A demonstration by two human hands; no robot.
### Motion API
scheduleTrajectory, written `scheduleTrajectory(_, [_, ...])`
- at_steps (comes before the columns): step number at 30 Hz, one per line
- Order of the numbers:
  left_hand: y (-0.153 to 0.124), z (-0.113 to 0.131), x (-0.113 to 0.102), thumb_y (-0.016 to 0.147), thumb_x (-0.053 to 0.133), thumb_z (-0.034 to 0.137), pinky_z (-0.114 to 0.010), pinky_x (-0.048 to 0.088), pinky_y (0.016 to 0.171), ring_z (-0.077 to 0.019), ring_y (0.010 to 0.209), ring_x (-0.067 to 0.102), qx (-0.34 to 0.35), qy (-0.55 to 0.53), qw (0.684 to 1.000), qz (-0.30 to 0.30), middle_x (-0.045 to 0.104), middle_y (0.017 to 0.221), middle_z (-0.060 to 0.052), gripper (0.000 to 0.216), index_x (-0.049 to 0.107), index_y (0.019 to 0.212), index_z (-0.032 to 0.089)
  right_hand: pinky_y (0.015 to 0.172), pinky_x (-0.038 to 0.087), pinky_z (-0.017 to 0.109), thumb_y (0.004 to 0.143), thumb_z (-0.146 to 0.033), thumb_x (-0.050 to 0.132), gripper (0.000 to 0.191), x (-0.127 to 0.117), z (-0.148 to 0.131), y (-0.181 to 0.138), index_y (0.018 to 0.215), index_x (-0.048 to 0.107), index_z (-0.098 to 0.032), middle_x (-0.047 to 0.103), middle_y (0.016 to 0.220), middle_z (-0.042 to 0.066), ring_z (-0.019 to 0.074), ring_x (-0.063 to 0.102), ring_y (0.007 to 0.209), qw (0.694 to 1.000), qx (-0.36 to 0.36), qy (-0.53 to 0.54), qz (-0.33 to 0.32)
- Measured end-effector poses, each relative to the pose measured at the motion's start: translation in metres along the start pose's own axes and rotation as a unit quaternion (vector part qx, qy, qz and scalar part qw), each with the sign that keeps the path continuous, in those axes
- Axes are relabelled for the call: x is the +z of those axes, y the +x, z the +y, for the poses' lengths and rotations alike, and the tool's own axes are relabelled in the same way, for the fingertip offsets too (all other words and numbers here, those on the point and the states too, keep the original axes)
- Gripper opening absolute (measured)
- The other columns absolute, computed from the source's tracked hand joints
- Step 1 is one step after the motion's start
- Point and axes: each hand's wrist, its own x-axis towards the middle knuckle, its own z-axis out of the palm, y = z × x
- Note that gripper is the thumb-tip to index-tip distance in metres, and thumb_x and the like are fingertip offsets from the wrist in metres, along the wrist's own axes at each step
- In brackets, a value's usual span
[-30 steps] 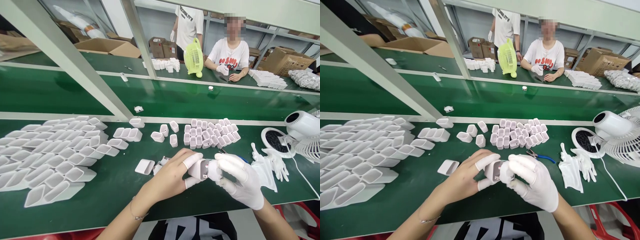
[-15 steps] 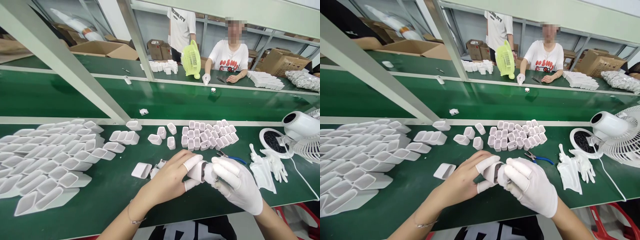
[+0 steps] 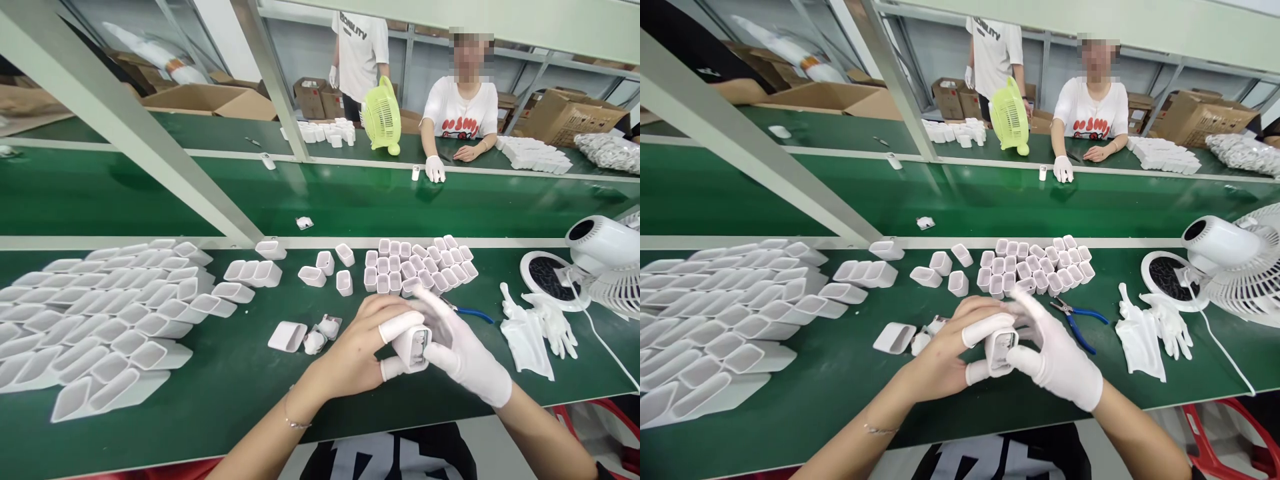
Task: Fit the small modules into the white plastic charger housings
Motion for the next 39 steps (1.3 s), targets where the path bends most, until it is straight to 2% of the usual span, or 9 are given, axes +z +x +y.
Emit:
scheduleTrajectory(8, [-0.003,-0.003,0.005,0.085,0.066,0.025,-0.039,0.039,0.085,-0.0222,0.092,0.054,-0.013,0.065,0.998,-0.023,0.064,0.102,-0.006,0.042,0.048,0.123,0.024,0.091,0.048,0.043,0.079,-0.036,0.064,0.056,0.014,-0.008,0.017,0.128,0.045,-0.019,0.061,0.094,0.004,0.0216,0.060,0.093,0.980,0.148,0.132,-0.002])
scheduleTrajectory(12, [-0.001,-0.009,-0.002,0.082,0.067,0.029,-0.037,0.045,0.083,-0.0234,0.096,0.055,-0.140,-0.072,0.988,0.007,0.061,0.106,-0.008,0.038,0.053,0.116,0.022,0.090,0.049,0.045,0.079,-0.049,0.066,0.068,0.007,-0.007,0.034,0.134,0.039,-0.021,0.062,0.102,0.007,0.0219,0.062,0.092,0.955,0.168,0.237,-0.053])
scheduleTrajectory(16, [0.015,-0.017,-0.019,0.072,0.073,0.048,-0.030,0.051,0.074,-0.0216,0.091,0.061,-0.316,-0.389,0.854,0.142,0.062,0.104,-0.007,0.051,0.058,0.112,0.019,0.095,0.045,0.048,0.084,-0.067,0.052,0.084,0.002,0.015,0.036,0.149,0.011,-0.035,0.058,0.122,0.010,0.0223,0.064,0.100,0.914,0.151,0.362,-0.108])
scheduleTrajectory(20, [0.044,-0.023,-0.038,0.080,0.066,0.052,-0.020,0.051,0.058,-0.0127,0.070,0.062,-0.432,-0.527,0.699,0.215,0.064,0.081,-0.005,0.040,0.059,0.091,0.014,0.101,0.042,0.048,0.090,-0.062,0.046,0.077,0.011,0.043,0.019,0.151,0.006,-0.035,0.056,0.128,0.010,0.0201,0.063,0.104,0.925,0.176,0.323,-0.097])
scheduleTrajectory(25, [0.065,-0.026,-0.047,0.089,0.053,0.053,-0.013,0.042,0.041,-0.0071,0.052,0.059,-0.499,-0.518,0.661,0.214,0.066,0.075,-0.004,0.041,0.056,0.081,0.014,0.101,0.042,0.050,0.091,-0.061,0.044,0.068,0.021,0.064,0.004,0.147,0.026,-0.026,0.058,0.123,0.012,0.0209,0.064,0.100,0.936,0.219,0.252,-0.111])
scheduleTrajectory(30, [0.065,-0.036,-0.044,0.087,0.057,0.052,-0.013,0.045,0.045,-0.0115,0.066,0.065,-0.499,-0.482,0.692,0.202,0.065,0.078,-0.005,0.039,0.059,0.085,0.013,0.095,0.045,0.047,0.089,-0.063,0.046,0.069,0.020,0.067,0.008,0.141,0.034,-0.020,0.061,0.115,0.012,0.0205,0.065,0.095,0.933,0.254,0.231,-0.108])
scheduleTrajectory(34, [0.084,-0.082,-0.052,0.089,0.057,0.042,-0.024,0.054,0.067,-0.0143,0.078,0.066,-0.411,-0.334,0.826,0.191,0.067,0.094,-0.008,0.035,0.060,0.104,0.011,0.090,0.048,0.041,0.088,-0.062,0.048,0.067,0.021,0.071,0.012,0.137,0.040,-0.018,0.061,0.114,0.011,0.0180,0.064,0.092,0.935,0.265,0.203,-0.121])
scheduleTrajectory(37, [0.110,-0.141,-0.060,0.089,0.053,0.023,-0.032,0.053,0.083,-0.0167,0.086,0.065,-0.326,-0.061,0.940,0.083,0.065,0.105,-0.009,0.032,0.055,0.119,0.011,0.083,0.051,0.038,0.087,-0.066,0.045,0.067,0.022,0.077,0.011,0.134,0.044,-0.019,0.061,0.112,0.011,0.0169,0.064,0.087,0.946,0.240,0.181,-0.121])
scheduleTrajectory(39, [0.125,-0.179,-0.059,0.082,0.053,0.009,-0.034,0.048,0.092,-0.0196,0.096,0.062,-0.295,0.073,0.953,0.000,0.062,0.110,-0.010,0.040,0.054,0.122,0.009,0.080,0.052,0.037,0.087,-0.069,0.042,0.069,0.023,0.083,0.009,0.133,0.046,-0.019,0.062,0.110,0.010,0.0170,0.064,0.085,0.951,0.219,0.182,-0.120])
